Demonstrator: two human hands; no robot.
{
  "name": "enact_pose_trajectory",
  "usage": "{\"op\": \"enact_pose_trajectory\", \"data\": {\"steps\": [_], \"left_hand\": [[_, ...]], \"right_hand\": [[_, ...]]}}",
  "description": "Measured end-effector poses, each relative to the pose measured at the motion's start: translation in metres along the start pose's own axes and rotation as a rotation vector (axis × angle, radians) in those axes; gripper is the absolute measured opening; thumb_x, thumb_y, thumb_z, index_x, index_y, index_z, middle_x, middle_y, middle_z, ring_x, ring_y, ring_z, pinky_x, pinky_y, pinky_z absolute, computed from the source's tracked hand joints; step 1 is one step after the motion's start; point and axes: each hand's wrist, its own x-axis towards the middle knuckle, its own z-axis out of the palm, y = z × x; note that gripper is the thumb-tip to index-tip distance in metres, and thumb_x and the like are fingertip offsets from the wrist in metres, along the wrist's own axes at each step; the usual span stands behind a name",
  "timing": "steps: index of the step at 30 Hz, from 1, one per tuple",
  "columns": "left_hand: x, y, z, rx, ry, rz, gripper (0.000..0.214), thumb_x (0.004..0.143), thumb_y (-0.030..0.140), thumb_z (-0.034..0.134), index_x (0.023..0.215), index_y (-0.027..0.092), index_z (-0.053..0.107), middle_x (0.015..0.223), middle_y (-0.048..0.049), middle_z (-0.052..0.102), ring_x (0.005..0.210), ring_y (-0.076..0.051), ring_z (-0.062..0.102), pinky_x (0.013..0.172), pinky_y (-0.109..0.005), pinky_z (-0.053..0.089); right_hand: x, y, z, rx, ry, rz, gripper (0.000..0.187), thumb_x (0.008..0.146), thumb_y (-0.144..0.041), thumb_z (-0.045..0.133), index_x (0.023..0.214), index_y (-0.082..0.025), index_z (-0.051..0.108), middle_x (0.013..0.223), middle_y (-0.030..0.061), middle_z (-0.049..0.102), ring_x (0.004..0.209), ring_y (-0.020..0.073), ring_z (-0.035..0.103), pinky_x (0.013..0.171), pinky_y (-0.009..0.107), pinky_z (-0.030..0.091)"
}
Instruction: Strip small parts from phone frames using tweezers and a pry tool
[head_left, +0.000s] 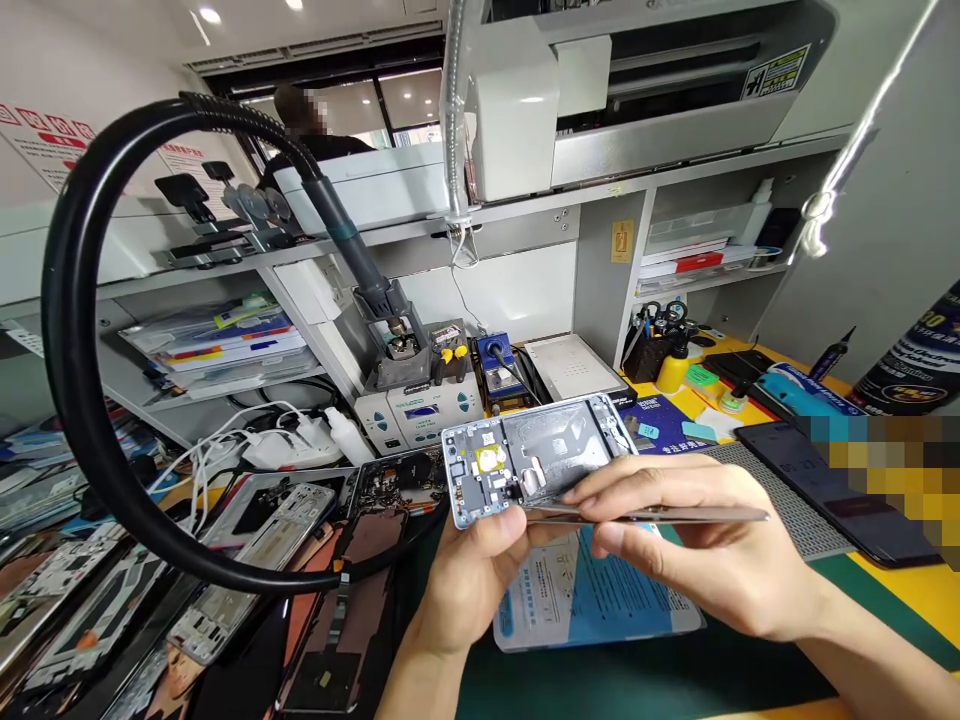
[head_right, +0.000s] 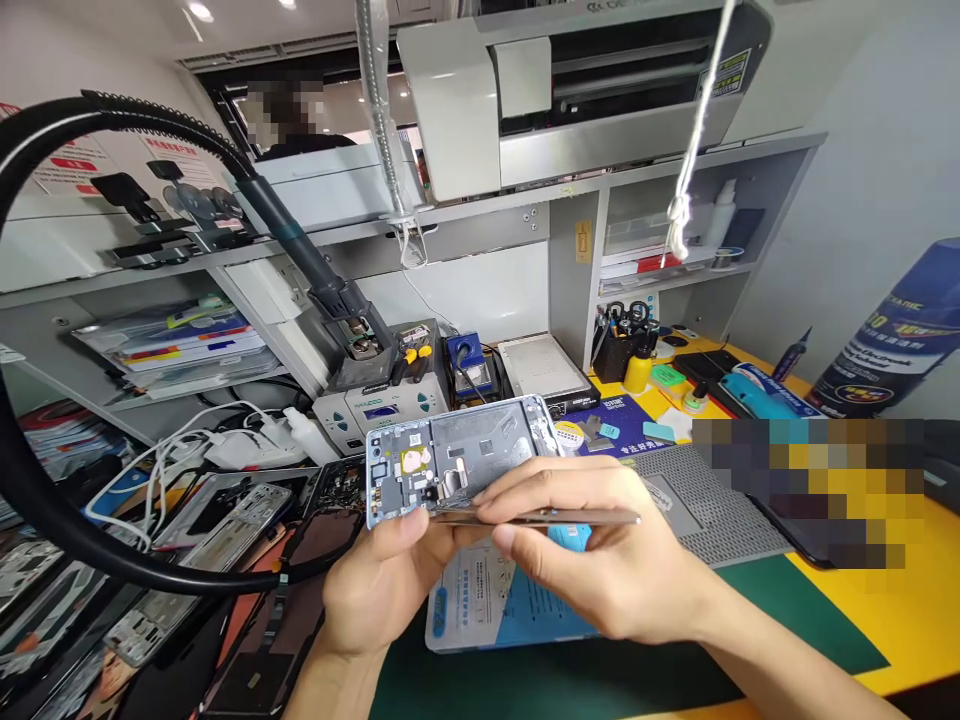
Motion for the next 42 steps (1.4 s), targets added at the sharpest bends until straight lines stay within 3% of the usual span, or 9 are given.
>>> {"op": "enact_pose_trajectory", "data": {"steps": [10,19,34,42], "left_hand": [[-0.009,0.001,-0.002,0.119,0.142,-0.111,0.042,0.084,0.027,0.062,0.123,0.016,0.072,0.11,-0.0105,0.079,0.119,-0.036,0.066,0.106,-0.054,0.048],[-0.009,0.002,0.005,0.107,0.133,-0.083,0.038,0.082,0.023,0.06,0.116,0.015,0.074,0.111,-0.0103,0.077,0.118,-0.036,0.065,0.104,-0.052,0.047],[-0.011,-0.001,-0.001,0.079,0.152,-0.108,0.037,0.084,0.023,0.061,0.117,0.014,0.075,0.112,-0.009,0.079,0.129,-0.035,0.058,0.114,-0.05,0.038],[-0.013,-0.002,-0.002,0.084,0.157,-0.128,0.037,0.084,0.022,0.059,0.117,0.015,0.075,0.116,-0.0094,0.077,0.133,-0.035,0.055,0.116,-0.051,0.037]], "right_hand": [[-0.005,-0.001,-0.002,-0.054,-0.034,-0.051,0.024,0.085,-0.006,0.072,0.101,-0.021,0.08,0.1,0.0073,0.082,0.089,0.02,0.079,0.079,0.025,0.064],[-0.008,-0.002,-0.003,-0.048,-0.06,0.005,0.026,0.086,-0.006,0.073,0.103,-0.025,0.08,0.103,0.0032,0.082,0.091,0.0161,0.078,0.08,0.021,0.063],[-0.004,-0.006,-0.002,-0.136,-0.077,-0.198,0.03,0.082,0.003,0.067,0.104,-0.015,0.078,0.104,0.0088,0.082,0.095,0.0174,0.079,0.084,0.021,0.064],[-0.003,-0.005,-0.001,-0.163,-0.1,-0.236,0.032,0.08,0.006,0.065,0.103,-0.014,0.074,0.103,0.01,0.082,0.096,0.0177,0.079,0.085,0.021,0.064]]}}
